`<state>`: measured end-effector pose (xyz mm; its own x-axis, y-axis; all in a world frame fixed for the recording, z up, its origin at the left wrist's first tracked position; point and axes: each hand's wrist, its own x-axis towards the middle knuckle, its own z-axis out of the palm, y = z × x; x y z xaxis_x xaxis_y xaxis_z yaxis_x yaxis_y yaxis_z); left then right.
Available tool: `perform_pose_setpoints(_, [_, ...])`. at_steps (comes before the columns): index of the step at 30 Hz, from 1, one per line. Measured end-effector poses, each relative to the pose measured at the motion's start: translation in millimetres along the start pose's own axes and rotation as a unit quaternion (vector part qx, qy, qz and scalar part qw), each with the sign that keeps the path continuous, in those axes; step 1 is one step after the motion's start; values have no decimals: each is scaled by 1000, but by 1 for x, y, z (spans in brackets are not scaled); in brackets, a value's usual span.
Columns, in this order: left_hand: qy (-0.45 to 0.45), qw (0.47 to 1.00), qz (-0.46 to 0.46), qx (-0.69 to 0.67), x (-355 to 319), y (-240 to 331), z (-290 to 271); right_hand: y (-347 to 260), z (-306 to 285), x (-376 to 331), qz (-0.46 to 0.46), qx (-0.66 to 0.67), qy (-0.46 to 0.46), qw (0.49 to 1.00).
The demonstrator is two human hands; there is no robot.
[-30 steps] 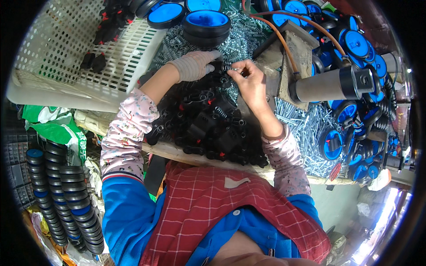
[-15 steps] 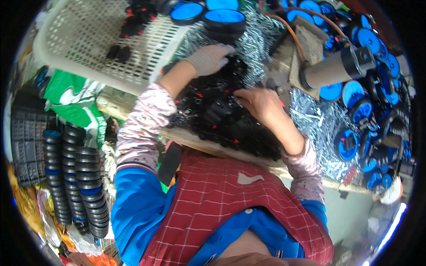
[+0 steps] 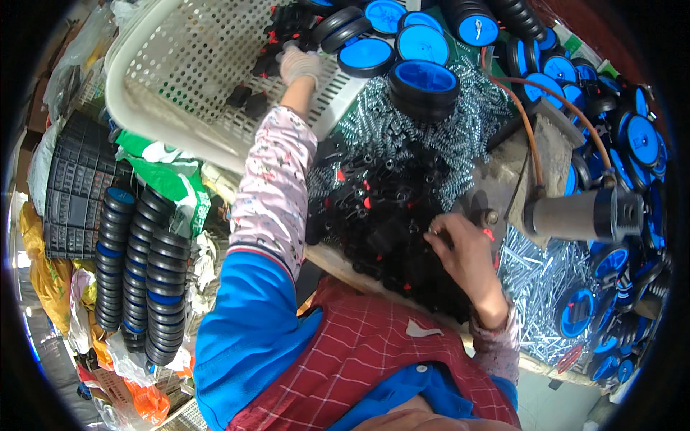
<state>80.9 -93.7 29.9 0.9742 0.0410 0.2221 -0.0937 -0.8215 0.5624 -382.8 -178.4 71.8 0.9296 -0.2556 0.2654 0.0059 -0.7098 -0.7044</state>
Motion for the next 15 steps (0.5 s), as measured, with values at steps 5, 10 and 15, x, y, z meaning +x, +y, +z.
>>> perform_pose_setpoints(5, [-86, 989, -2, 120, 42, 21, 15, 12, -16, -26, 29, 55, -7, 998])
perform_pose_setpoints(10, [-54, 986, -11, 154, 63, 26, 41, 18, -11, -35, 62, 99, -8, 993])
perform_pose_setpoints(15, [-52, 990, -31, 126, 55, 24, 39, 21, -7, -38, 53, 102, 11, 993])
